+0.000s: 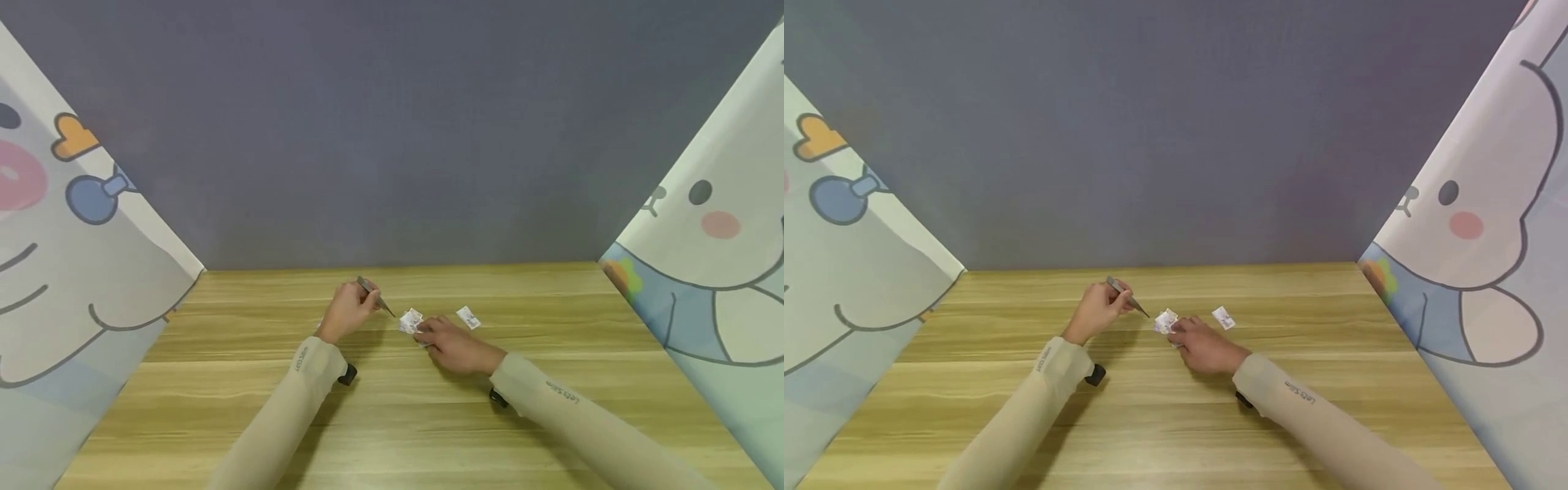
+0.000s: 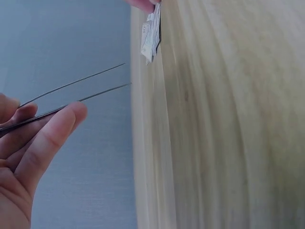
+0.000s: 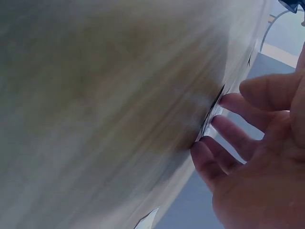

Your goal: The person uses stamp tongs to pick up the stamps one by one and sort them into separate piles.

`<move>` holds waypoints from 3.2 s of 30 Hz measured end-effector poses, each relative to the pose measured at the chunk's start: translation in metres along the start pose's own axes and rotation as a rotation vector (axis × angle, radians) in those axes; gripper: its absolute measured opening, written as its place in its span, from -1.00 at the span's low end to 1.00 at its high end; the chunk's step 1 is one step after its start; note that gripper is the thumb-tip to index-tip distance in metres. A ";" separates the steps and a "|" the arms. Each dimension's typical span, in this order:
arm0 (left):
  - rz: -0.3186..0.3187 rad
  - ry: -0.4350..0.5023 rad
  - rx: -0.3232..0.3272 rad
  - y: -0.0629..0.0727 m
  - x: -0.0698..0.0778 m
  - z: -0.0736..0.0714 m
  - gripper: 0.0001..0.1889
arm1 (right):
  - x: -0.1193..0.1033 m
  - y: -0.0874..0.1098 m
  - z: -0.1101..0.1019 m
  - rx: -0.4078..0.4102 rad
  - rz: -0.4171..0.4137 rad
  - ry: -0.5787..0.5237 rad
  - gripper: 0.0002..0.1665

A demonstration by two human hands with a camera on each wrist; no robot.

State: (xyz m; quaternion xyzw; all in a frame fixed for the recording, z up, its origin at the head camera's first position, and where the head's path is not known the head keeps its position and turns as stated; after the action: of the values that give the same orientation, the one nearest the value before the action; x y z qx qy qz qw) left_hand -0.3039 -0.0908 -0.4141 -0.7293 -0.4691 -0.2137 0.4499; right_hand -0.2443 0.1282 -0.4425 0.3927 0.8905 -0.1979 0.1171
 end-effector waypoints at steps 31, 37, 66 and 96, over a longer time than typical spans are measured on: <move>-0.126 -0.001 0.024 -0.004 -0.002 0.026 -0.76 | -0.006 0.006 0.001 -0.112 0.003 0.056 -0.41; -0.099 0.011 0.035 -0.005 0.002 0.025 -0.76 | -0.006 0.007 0.002 -0.112 0.012 0.053 -0.41; 0.008 0.117 -0.009 -0.004 0.012 0.034 -0.83 | -0.004 0.007 0.000 -0.070 0.078 -0.051 -0.45; 0.114 0.246 -0.005 -0.013 0.045 0.055 -0.80 | 0.037 0.037 -0.057 0.199 0.274 -0.002 -0.63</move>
State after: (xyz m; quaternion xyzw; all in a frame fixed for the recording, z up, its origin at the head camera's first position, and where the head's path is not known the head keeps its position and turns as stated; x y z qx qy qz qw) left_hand -0.3003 -0.0198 -0.4025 -0.7240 -0.3676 -0.2768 0.5139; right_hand -0.2448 0.2006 -0.4142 0.5199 0.8044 -0.2678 0.1046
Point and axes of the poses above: each hand's wrist, its own y-axis away from the middle knuckle, its own z-axis out of the palm, x = y × z, the point moved 3 cm from there along -y, towards the middle knuckle, and after that the axes turned 13 degrees about x, right-handed, at the moved point
